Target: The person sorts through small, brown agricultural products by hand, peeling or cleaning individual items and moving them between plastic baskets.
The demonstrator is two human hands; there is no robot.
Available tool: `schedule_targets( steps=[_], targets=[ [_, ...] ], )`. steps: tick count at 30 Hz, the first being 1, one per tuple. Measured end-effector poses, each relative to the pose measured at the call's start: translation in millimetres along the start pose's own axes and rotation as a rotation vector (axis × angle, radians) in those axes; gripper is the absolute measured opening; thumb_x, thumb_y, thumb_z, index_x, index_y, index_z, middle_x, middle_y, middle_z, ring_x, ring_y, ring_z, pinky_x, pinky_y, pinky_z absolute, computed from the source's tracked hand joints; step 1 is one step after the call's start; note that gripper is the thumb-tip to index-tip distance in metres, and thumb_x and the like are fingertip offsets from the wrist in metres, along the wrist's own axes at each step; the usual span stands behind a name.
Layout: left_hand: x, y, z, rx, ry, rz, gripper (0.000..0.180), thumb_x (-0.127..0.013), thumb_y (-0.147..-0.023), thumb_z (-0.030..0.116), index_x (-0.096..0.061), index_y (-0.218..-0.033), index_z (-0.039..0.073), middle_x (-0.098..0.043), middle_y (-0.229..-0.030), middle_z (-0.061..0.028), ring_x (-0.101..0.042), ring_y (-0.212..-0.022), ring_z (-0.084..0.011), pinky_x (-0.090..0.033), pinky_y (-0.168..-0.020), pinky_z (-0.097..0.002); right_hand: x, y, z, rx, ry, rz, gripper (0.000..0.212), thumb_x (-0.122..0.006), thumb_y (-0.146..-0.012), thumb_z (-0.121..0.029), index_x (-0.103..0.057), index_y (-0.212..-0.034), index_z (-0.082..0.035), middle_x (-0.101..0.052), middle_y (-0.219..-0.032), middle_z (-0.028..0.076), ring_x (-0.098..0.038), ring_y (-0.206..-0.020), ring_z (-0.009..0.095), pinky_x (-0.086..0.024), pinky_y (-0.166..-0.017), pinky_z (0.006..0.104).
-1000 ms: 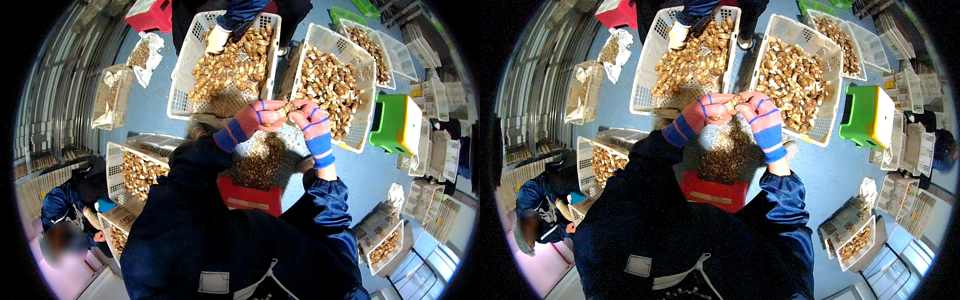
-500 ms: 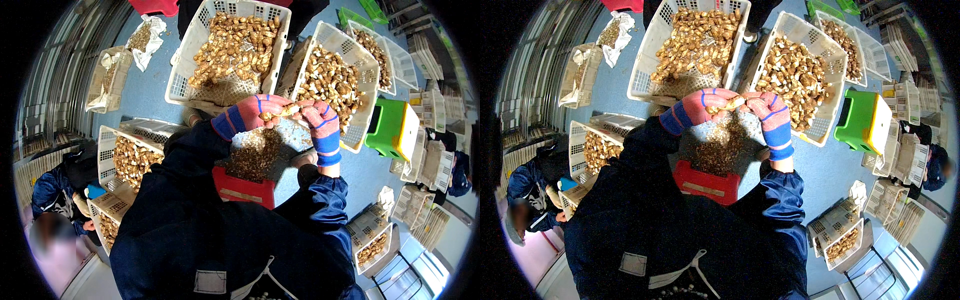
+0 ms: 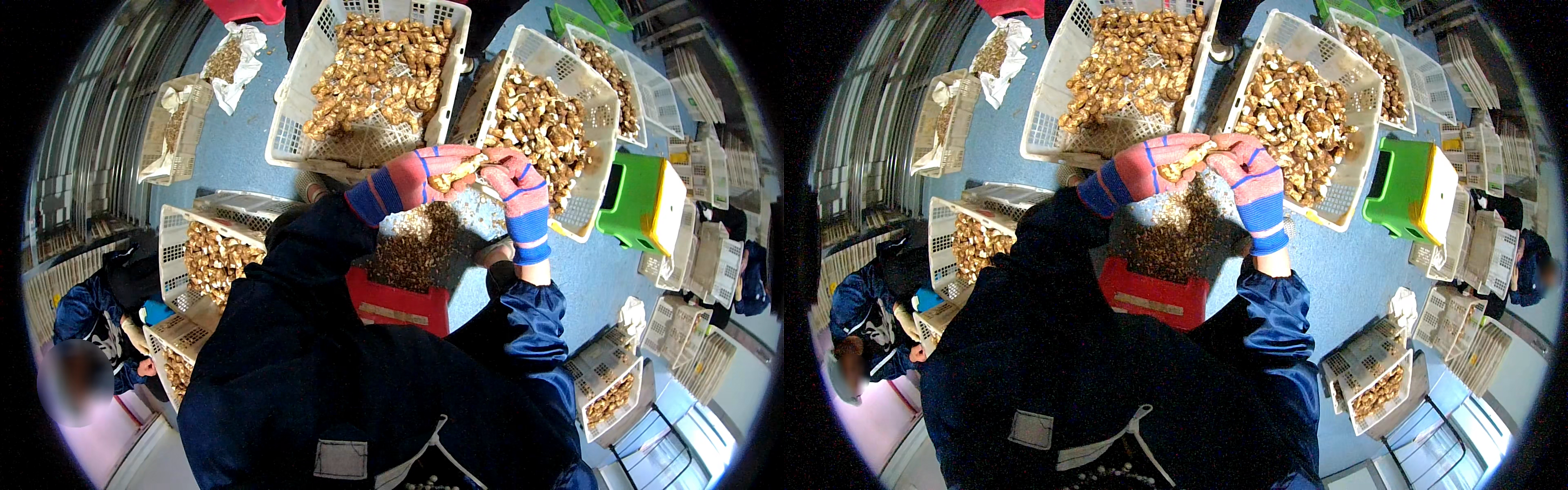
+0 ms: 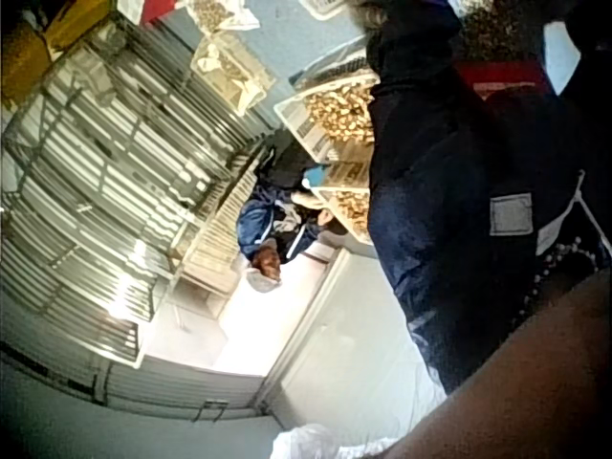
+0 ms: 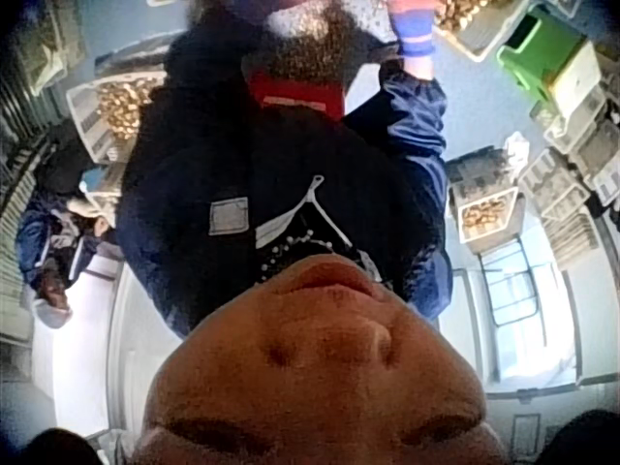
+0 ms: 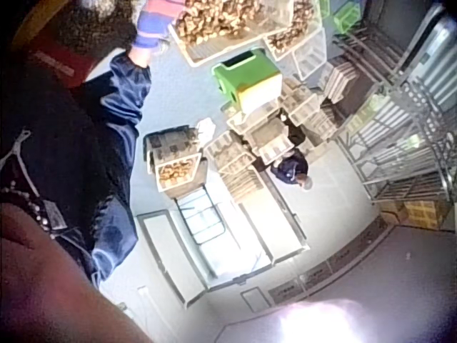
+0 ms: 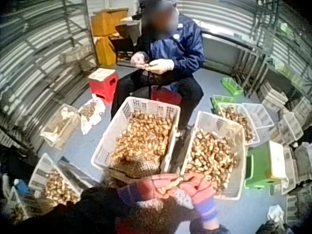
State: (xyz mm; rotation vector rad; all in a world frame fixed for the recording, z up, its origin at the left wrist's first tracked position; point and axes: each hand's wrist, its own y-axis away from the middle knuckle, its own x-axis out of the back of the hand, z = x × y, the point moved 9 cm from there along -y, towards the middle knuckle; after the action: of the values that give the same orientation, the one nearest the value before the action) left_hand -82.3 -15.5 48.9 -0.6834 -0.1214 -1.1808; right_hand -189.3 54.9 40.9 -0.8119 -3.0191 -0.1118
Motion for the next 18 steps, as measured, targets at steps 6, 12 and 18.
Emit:
schedule_targets(
  steps=[6,12,18],
  targets=[
    [0.3,-1.1,8.1,-0.142,-0.223,0.019,0.038,-0.059,-0.075,0.007,-0.051,-0.111,0.0,-0.052,-0.113,-0.0157,-0.052,-0.102,-0.0258,-0.044,-0.086,-0.0321,1.8,1.4,-1.1,-0.039,-0.053,0.013,0.016,-0.061,-0.076,-0.007,-0.059,-0.089,0.001,-0.061,-0.084,0.007,-0.055,-0.074,0.01,-0.044,-0.067,0.0223],
    [-35.1,28.8,-58.6,0.823,1.207,0.055,0.036,-0.057,-0.077,0.008,-0.05,-0.111,-0.001,-0.053,-0.11,-0.0159,-0.054,-0.1,-0.0242,-0.044,-0.083,-0.0303,5.4,-1.4,9.7,-0.117,-0.257,0.019,0.01,-0.06,-0.075,-0.005,-0.056,-0.081,0.002,-0.061,-0.09,0.01,-0.057,-0.077,0.012,-0.046,-0.069,0.0234],
    [-7.4,4.9,-20.1,0.328,0.466,0.037,0.038,-0.058,-0.074,0.002,-0.05,-0.111,-0.003,-0.051,-0.113,-0.0166,-0.053,-0.101,-0.0228,-0.044,-0.084,-0.028,2.5,0.0,-1.5,0.01,0.005,-0.018,0.009,-0.06,-0.075,-0.005,-0.056,-0.08,0.002,-0.062,-0.09,0.01,-0.057,-0.077,0.012,-0.046,-0.068,0.0232]
  ],
)
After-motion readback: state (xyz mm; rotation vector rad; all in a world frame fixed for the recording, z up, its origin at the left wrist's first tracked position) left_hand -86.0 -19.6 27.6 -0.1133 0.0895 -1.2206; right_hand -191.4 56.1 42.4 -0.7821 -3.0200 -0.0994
